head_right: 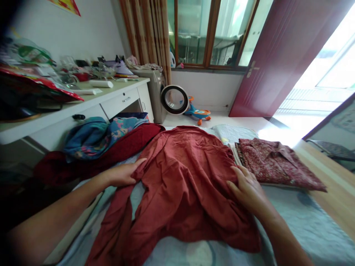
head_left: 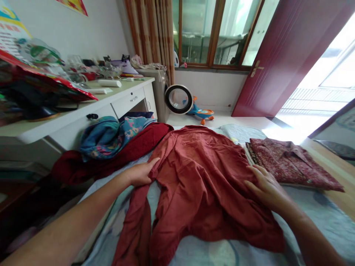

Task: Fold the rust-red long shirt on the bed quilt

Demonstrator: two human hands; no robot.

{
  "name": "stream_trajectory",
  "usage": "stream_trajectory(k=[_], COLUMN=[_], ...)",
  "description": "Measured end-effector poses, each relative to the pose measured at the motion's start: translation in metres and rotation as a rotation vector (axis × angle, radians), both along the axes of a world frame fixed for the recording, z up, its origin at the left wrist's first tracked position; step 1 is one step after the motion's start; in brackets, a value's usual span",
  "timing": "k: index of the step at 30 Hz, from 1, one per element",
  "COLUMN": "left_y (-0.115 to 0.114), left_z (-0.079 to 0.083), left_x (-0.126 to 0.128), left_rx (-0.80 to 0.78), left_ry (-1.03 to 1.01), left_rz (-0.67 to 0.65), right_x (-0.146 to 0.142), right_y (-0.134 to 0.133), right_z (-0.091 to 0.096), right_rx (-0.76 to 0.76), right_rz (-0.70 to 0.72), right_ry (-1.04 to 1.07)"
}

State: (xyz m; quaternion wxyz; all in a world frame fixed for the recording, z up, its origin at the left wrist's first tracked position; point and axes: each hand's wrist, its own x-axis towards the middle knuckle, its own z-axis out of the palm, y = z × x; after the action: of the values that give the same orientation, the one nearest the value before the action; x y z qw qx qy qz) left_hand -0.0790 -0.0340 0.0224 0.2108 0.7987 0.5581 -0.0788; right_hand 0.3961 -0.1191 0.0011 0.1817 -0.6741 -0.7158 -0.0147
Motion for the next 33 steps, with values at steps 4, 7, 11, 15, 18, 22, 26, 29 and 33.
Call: stream_trajectory(k=[4,7,11,15,18,22,26,29,33], left_y=[0.012,0.034,0.059,0.062,0.042,-0.017,-0.091,-0.121,-0.114], left_z=[0.004,0.027,0.055,0.047,0.034,0.031,0.021,0.000,-0.018], left_x=[-0.005,-0.015,-0.027,-0.016,0.012,0.056,0.078,0.078,0.071], left_rx=[0.197,0.433,0.710,0.760,0.751,0.606,0.249,0.237,0.308], left_ry=[-0.124,-0.203,-0.203,-0.015,0.124,-0.029,-0.243,-0.175,-0.209], left_rz=[0.034,0.103,0.268,0.348,0.288,-0.041,-0.390,-0.369,-0.253], right_x=[-0.008,-0.018,-0.025,-0.016,-0.009,-0.010,-0.016,-0.018,-0.023], right_y=[-0.028,-0.037,-0.037,-0.032,-0.032,-0.042,-0.060,-0.068,-0.067], right_z=[-0.011,-0.003,0.009,0.002,-0.005,0.001,0.013,0.012,0.003], right_rx=[-0.052,-0.090,-0.126,0.009,0.049,-0.183,-0.319,-0.322,-0.317], right_rz=[-0.113,-0.127,-0.092,-0.203,-0.353,-0.321,-0.095,0.053,0.027], right_ry=[0.137,0.305,0.650,0.775,0.505,0.444,0.635,0.723,0.879])
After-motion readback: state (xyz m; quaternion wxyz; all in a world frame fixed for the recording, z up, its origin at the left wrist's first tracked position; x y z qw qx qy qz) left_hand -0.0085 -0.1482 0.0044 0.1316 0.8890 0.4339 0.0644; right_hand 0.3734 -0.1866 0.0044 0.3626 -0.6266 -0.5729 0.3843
